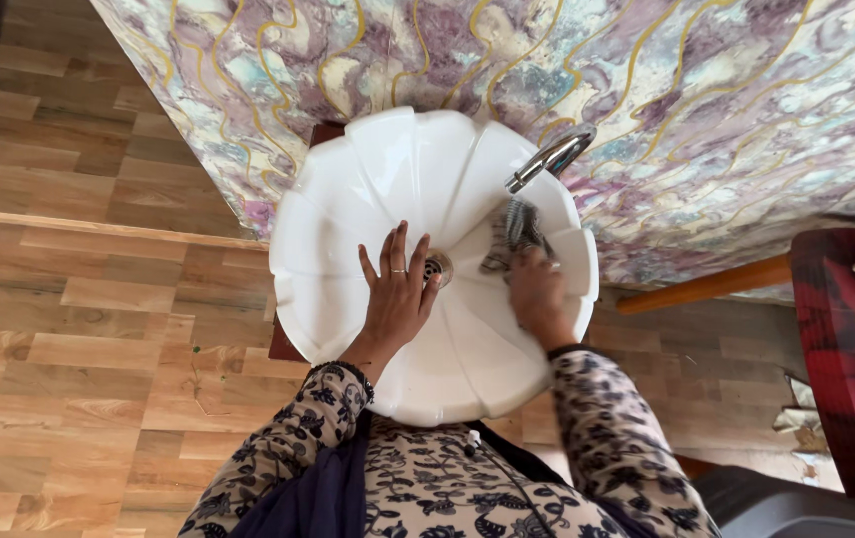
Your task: The person cleans a white petal-shaped sink and its faucet by hand using a cloth, scrubbing the interior and exterior of the bowl.
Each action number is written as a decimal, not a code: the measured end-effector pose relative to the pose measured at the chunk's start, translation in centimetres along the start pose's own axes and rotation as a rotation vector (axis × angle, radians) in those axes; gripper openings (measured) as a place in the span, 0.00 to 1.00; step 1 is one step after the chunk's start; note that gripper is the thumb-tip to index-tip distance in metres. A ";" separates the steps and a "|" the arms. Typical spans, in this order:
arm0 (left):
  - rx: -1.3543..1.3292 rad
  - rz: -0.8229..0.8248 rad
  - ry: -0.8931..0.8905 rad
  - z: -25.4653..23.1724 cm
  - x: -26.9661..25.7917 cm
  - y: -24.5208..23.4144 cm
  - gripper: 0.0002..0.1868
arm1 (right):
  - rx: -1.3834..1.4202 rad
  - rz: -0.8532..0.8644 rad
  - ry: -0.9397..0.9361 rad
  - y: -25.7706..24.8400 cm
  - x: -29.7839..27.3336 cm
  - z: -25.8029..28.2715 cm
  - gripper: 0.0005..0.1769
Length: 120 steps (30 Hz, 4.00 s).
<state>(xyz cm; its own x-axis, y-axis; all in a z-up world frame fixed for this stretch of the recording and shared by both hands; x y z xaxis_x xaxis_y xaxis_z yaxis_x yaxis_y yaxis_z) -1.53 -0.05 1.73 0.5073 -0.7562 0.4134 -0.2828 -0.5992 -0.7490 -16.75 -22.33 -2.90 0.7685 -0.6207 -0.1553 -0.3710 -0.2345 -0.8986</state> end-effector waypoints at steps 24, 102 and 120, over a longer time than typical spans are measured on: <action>0.191 -0.100 -0.127 1.6 1.2 -0.4 0.27 | 0.252 -0.040 -0.659 1.1 2.6 11.7 0.24; 0.292 -0.098 -0.272 2.9 0.2 -1.9 0.26 | 0.204 0.435 -0.888 -5.1 -4.9 7.4 0.19; 0.294 0.158 -0.190 5.9 -2.3 3.5 0.34 | 0.302 0.310 -0.790 -6.2 -0.6 6.1 0.20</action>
<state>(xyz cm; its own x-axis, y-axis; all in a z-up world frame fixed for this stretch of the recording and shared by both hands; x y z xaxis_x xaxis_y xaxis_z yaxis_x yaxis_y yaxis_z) 1.14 1.14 -4.87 0.6255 -0.7545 0.1987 -0.1377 -0.3574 -0.9238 -11.78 -15.97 0.24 0.8322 0.0983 -0.5457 -0.5544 0.1335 -0.8215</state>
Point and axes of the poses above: each hand's wrist, its own x-axis towards the middle knuckle, its own y-axis out of the palm, z = x × y, the point moved 1 cm from there along x, towards the middle knuckle, and after that the axes turned 6 degrees about -x, right-handed, at the moved point
